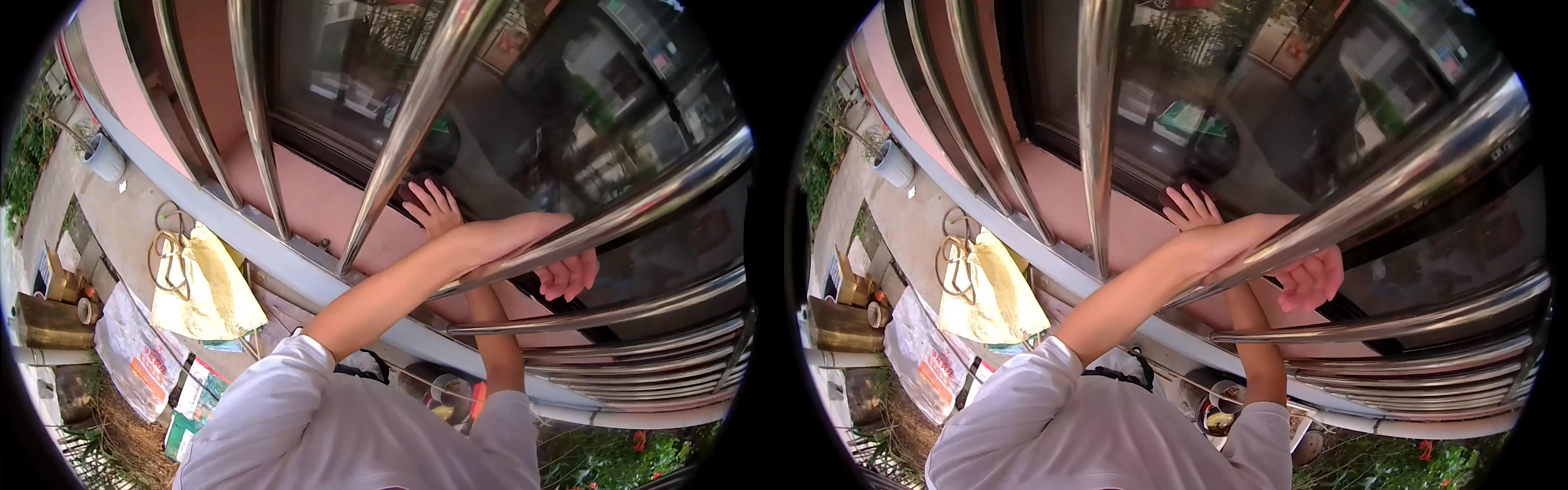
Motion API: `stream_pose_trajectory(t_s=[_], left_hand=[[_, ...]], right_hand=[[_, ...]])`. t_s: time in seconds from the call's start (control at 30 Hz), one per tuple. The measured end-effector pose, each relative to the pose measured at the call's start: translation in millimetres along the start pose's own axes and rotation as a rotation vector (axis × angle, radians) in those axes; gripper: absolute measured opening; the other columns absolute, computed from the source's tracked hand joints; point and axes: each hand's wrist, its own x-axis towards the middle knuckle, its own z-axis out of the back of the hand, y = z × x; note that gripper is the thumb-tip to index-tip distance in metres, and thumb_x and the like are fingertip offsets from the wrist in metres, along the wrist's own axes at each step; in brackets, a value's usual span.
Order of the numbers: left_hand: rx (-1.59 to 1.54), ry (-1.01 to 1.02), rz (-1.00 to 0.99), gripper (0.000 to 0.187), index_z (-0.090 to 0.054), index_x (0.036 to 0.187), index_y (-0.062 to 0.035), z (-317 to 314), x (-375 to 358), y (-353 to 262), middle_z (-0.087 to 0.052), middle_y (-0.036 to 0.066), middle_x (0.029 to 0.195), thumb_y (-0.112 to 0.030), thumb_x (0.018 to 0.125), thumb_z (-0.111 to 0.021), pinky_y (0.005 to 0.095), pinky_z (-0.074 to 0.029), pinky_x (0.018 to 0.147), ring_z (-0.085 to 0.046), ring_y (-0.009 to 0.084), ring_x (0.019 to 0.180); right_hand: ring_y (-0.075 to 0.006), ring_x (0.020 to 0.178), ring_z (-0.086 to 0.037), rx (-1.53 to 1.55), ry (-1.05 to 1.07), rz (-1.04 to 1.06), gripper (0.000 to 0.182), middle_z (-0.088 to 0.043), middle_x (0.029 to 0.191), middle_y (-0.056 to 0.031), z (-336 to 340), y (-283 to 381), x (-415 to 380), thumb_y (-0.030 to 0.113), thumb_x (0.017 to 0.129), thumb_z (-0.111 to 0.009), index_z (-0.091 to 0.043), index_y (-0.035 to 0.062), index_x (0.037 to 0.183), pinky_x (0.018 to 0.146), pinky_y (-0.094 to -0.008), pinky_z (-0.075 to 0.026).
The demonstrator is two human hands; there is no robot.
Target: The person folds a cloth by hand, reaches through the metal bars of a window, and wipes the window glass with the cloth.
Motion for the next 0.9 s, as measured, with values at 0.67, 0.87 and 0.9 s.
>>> stream_pose_trajectory(t_s=[0.67,0.87,0.9], left_hand=[[0.041,-0.039,-0.056,0.05,-0.06,0.087,0.0036,-4,-2,-5,-0.062,0.014,0.074,-0.034,0.094,-0.028,0.0245,-0.047,0.058,-0.057,0.0169,0.058],[0.046,-0.07,-0.04,0.053,-0.061,0.087,0.0036,-6,-2,-6,-0.062,0.015,0.074,-0.036,0.094,-0.026,0.0248,-0.047,0.057,-0.057,0.0171,0.057],[0.048,-0.071,-0.039,0.053,-0.061,0.087,0.0036,-6,-1,-5,-0.062,0.015,0.074,-0.036,0.094,-0.026,0.0248,-0.047,0.057,-0.057,0.0171,0.057]], right_hand=[[-0.0272,0.128,-0.036,0.113,-0.029,0.191,0.037,-0.049,0.128,-0.0071,1,-9,32,0.002,0.07,-0.06,-0.065,0.0139,0.105,0.103,-0.0482,-0.032],[-0.0275,0.131,-0.032,0.02,-0.039,0.247,0.031,-0.041,0.138,-0.0055,-8,-14,35,0.022,0.071,-0.063,-0.064,0.0141,0.101,0.105,-0.0461,-0.03],[-0.0275,0.131,-0.032,0.021,-0.041,0.248,0.031,-0.041,0.138,-0.0055,-7,-13,37,0.022,0.071,-0.063,-0.064,0.0141,0.101,0.105,-0.0461,-0.03]])
